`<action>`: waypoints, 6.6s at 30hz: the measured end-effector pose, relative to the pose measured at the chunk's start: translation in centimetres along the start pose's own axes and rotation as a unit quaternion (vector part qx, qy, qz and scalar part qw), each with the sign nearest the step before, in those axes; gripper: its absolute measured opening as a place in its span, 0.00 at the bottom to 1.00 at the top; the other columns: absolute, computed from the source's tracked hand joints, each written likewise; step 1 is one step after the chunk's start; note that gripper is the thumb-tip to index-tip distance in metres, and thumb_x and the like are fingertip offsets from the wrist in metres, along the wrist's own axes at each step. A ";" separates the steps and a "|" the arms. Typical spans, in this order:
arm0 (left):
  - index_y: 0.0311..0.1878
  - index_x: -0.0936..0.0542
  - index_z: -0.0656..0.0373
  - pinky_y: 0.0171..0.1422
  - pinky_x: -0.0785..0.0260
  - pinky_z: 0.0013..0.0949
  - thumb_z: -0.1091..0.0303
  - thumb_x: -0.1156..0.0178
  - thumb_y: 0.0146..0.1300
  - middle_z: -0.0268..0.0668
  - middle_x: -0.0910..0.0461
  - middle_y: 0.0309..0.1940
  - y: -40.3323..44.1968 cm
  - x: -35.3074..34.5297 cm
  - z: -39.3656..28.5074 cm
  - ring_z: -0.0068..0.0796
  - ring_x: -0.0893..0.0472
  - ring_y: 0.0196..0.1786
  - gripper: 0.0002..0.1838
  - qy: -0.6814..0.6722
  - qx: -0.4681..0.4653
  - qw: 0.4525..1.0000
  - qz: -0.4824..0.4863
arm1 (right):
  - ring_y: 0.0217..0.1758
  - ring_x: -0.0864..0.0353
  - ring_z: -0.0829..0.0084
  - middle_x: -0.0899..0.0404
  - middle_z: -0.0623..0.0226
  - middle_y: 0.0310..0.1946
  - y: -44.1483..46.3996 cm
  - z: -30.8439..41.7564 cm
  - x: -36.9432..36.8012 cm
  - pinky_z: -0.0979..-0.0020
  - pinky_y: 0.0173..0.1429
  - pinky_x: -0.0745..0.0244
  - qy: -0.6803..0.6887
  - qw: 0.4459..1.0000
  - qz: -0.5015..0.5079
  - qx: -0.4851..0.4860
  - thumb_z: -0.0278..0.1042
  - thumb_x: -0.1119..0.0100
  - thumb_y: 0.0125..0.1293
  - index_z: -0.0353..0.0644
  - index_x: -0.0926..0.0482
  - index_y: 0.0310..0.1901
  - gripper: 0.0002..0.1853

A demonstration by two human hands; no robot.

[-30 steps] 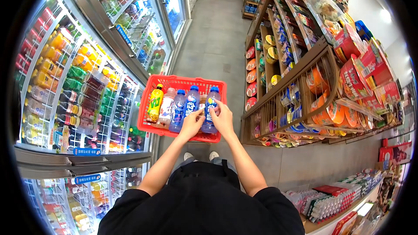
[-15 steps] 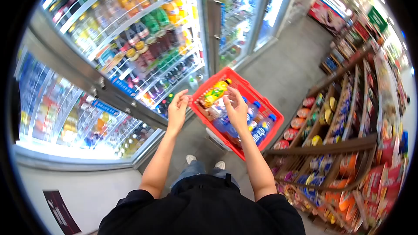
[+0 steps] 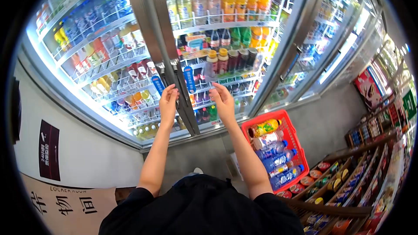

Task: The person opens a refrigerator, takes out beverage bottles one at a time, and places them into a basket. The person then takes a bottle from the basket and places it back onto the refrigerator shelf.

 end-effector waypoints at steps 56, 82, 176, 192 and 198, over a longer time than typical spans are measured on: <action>0.13 0.44 0.46 0.21 0.55 0.28 0.44 0.54 0.68 0.23 0.46 0.09 -6.8 5.1 1.4 0.19 0.47 0.13 0.29 -0.097 0.181 0.979 -0.010 | 0.49 0.20 0.74 0.17 0.63 0.45 -5.2 0.7 -10.8 0.73 0.53 0.28 0.052 0.987 0.120 -0.092 0.49 0.55 0.78 0.38 0.22 0.57 0.22; 0.37 0.24 0.58 0.26 0.38 0.23 0.50 0.48 0.70 0.29 0.25 0.24 -7.6 5.3 -17.0 0.20 0.23 0.25 0.18 -0.057 0.038 0.995 -0.076 | 0.51 0.19 0.69 0.17 0.60 0.47 -7.7 10.7 -12.7 0.67 0.56 0.27 0.063 0.986 0.150 -0.038 0.49 0.56 0.77 0.35 0.24 0.59 0.25; 0.59 0.22 0.62 0.56 0.28 0.37 0.29 0.51 0.65 0.46 0.15 0.46 44.6 16.1 -24.9 0.41 0.16 0.50 0.42 0.360 -0.205 0.910 0.026 | 0.58 0.21 0.57 0.21 0.45 0.55 39.1 8.7 -41.3 0.66 0.65 0.33 -0.089 0.977 -0.022 0.194 0.45 0.53 0.72 0.31 0.29 0.65 0.28; 0.63 0.28 0.65 0.66 0.33 0.38 0.54 0.27 0.57 0.45 0.21 0.55 39.8 17.9 -28.1 0.38 0.23 0.61 0.36 0.156 -0.454 0.877 -0.002 | 0.78 0.44 0.65 0.40 0.53 0.73 34.9 11.0 -43.2 0.68 0.77 0.52 0.013 0.952 0.102 0.289 0.28 0.53 0.69 0.37 0.44 0.75 0.32; 0.64 0.30 0.66 0.67 0.30 0.39 0.63 0.26 0.55 0.45 0.24 0.57 39.1 18.6 -28.3 0.37 0.23 0.62 0.36 0.103 -0.460 0.882 0.029 | 0.80 0.50 0.62 0.49 0.53 0.77 33.9 11.2 -44.9 0.64 0.79 0.55 -0.065 0.944 0.148 0.287 0.24 0.56 0.71 0.47 0.56 0.79 0.37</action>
Point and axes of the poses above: each hand's wrist, its own y-axis towards the middle knuckle, its own x-axis out of the back of the hand, z = x × y, the point moved 10 cm from there along y, towards the middle knuckle
